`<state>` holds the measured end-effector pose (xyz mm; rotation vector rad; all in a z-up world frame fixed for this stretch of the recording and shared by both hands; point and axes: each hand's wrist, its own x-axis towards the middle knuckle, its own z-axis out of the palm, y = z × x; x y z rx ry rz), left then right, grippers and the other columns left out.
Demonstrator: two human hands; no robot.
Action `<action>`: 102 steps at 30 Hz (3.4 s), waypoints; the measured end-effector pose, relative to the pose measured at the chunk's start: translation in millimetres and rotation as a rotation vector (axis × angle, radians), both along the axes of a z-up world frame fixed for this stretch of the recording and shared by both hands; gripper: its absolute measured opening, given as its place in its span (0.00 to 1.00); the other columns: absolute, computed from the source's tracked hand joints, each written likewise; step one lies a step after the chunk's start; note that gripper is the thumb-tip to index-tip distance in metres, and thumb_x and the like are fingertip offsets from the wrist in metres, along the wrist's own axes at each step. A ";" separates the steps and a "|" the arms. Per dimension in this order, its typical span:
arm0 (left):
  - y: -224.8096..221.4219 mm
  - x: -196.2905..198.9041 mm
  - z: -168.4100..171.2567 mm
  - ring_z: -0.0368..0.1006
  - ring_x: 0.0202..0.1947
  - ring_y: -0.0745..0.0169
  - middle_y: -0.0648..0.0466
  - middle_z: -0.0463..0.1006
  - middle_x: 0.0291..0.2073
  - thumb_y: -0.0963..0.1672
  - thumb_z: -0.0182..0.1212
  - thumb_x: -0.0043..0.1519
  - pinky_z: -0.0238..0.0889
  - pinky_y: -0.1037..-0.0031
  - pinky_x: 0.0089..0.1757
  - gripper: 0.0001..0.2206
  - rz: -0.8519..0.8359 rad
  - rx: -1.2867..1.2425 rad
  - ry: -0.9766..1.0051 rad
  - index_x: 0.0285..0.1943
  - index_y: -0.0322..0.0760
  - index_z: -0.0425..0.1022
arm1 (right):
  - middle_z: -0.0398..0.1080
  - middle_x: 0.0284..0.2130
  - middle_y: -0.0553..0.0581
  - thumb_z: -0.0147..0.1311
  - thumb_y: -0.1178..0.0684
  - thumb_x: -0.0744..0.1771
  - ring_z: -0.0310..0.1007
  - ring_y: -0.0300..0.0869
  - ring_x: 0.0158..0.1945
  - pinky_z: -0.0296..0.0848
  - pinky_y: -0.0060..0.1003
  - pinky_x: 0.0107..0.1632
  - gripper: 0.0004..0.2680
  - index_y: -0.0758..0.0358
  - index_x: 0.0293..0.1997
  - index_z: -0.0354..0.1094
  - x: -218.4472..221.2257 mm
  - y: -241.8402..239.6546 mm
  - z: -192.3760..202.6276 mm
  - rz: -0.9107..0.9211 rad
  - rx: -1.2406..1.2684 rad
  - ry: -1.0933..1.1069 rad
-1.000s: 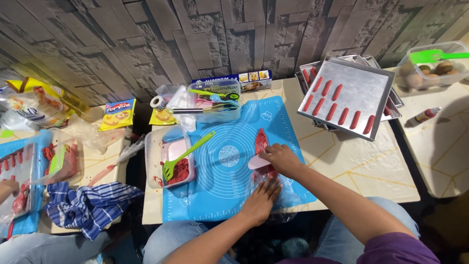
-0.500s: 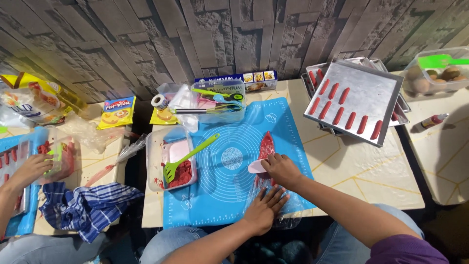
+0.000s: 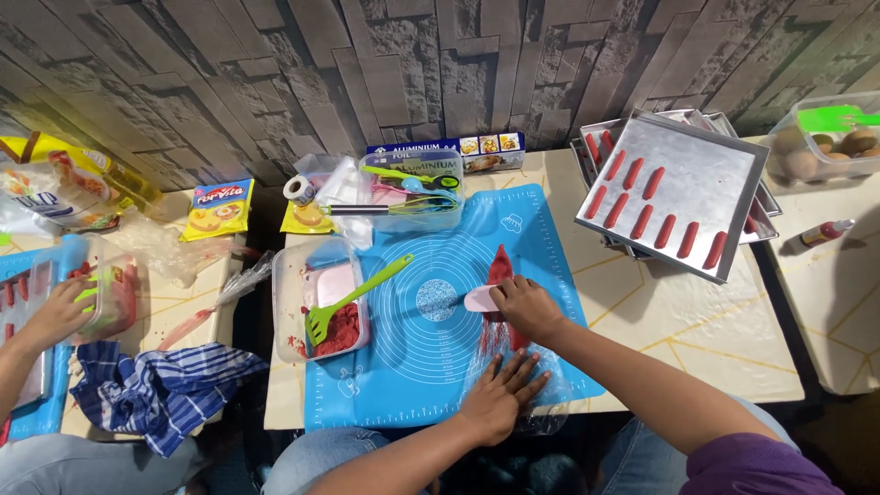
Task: A person uses a green spatula to scoop red filling from a container and place it into a clear plastic piping bag on a production table.
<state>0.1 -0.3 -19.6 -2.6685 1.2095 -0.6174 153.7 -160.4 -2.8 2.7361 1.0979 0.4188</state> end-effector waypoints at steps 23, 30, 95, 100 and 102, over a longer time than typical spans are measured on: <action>-2.7 8.3 42.7 0.21 0.81 0.46 0.51 0.30 0.82 0.48 0.38 0.73 0.17 0.49 0.70 0.28 -0.085 -0.143 0.925 0.83 0.56 0.34 | 0.71 0.34 0.60 0.55 0.56 0.67 0.71 0.55 0.34 0.70 0.48 0.28 0.04 0.58 0.43 0.67 -11.3 -38.2 27.8 -0.017 0.193 0.288; -3.4 9.8 62.9 0.20 0.81 0.44 0.49 0.28 0.82 0.46 0.42 0.71 0.15 0.46 0.70 0.29 -0.071 -0.093 0.987 0.82 0.60 0.38 | 0.74 0.43 0.63 0.61 0.53 0.65 0.74 0.54 0.39 0.75 0.46 0.35 0.11 0.60 0.50 0.68 0.3 -26.4 16.0 0.017 0.133 0.177; 28.8 -14.6 102.5 0.01 0.76 0.39 0.49 0.09 0.79 0.56 0.60 0.58 0.05 0.36 0.66 0.53 -0.002 0.288 1.044 0.82 0.53 0.18 | 0.74 0.42 0.59 0.51 0.56 0.68 0.75 0.54 0.41 0.75 0.48 0.35 0.09 0.56 0.53 0.67 42.6 16.1 62.3 -0.479 0.161 0.494; 36.7 -17.4 90.4 0.05 0.78 0.42 0.51 0.14 0.80 0.55 0.57 0.61 0.06 0.39 0.67 0.48 -0.045 0.135 1.007 0.83 0.54 0.22 | 0.75 0.36 0.56 0.48 0.54 0.70 0.75 0.50 0.32 0.69 0.43 0.28 0.05 0.57 0.44 0.71 21.2 -11.9 71.1 -0.410 0.345 0.468; 37.1 -16.6 73.7 0.17 0.79 0.37 0.47 0.27 0.81 0.56 0.57 0.60 0.13 0.35 0.67 0.44 -0.082 0.010 0.896 0.83 0.53 0.33 | 0.75 0.34 0.55 0.50 0.57 0.69 0.74 0.51 0.33 0.68 0.46 0.26 0.04 0.56 0.41 0.72 4.2 -23.6 80.3 -0.324 0.341 0.431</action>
